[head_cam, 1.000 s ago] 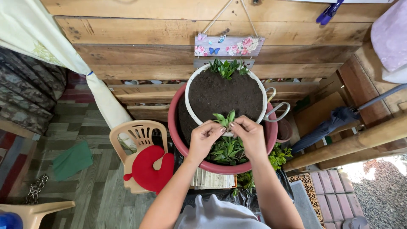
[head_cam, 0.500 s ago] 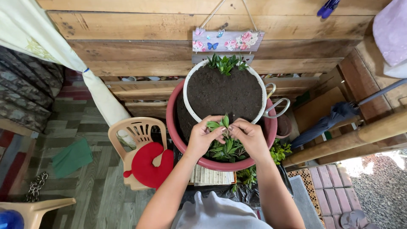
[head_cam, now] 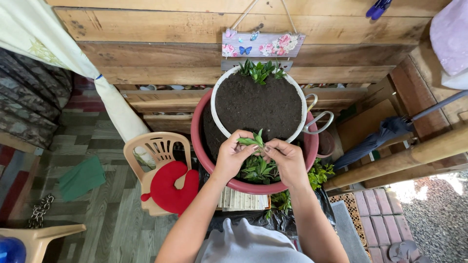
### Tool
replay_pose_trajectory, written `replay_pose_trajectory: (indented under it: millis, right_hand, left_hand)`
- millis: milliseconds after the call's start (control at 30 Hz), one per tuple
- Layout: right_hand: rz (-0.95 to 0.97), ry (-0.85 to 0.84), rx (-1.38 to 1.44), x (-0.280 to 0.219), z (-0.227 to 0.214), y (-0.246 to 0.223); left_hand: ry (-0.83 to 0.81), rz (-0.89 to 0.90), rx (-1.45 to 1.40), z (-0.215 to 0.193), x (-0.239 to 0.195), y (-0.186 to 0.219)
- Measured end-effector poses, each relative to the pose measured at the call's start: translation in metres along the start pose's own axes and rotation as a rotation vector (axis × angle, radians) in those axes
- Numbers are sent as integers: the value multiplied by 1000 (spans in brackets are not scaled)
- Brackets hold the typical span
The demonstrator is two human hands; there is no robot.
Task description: Planting small plant cuttings into a soil-filled pot.
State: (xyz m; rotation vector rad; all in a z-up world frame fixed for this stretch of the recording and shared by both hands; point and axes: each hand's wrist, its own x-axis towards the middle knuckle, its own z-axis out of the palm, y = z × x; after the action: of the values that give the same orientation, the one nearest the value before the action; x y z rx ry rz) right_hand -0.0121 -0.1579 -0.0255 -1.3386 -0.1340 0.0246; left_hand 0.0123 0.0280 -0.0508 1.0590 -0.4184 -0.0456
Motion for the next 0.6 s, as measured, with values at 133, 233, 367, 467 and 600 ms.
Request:
replay_pose_trajectory:
  millis: [133, 233, 367, 467, 600]
  right_hand:
    - [3, -9, 58, -2, -2, 1]
    - [49, -3, 161, -3, -2, 2]
    - [-3, 85, 109, -10, 6, -3]
    - [-180, 212, -253, -23, 25, -20]
    - [-877, 214, -846, -28, 49, -43]
  left_hand:
    - [-18, 10, -55, 0, -1, 3]
    - [-46, 32, -76, 2, -1, 8]
    - [45, 102, -53, 10, 2, 25]
    - [103, 89, -46, 3, 3, 11]
    - [121, 22, -77, -5, 4, -5]
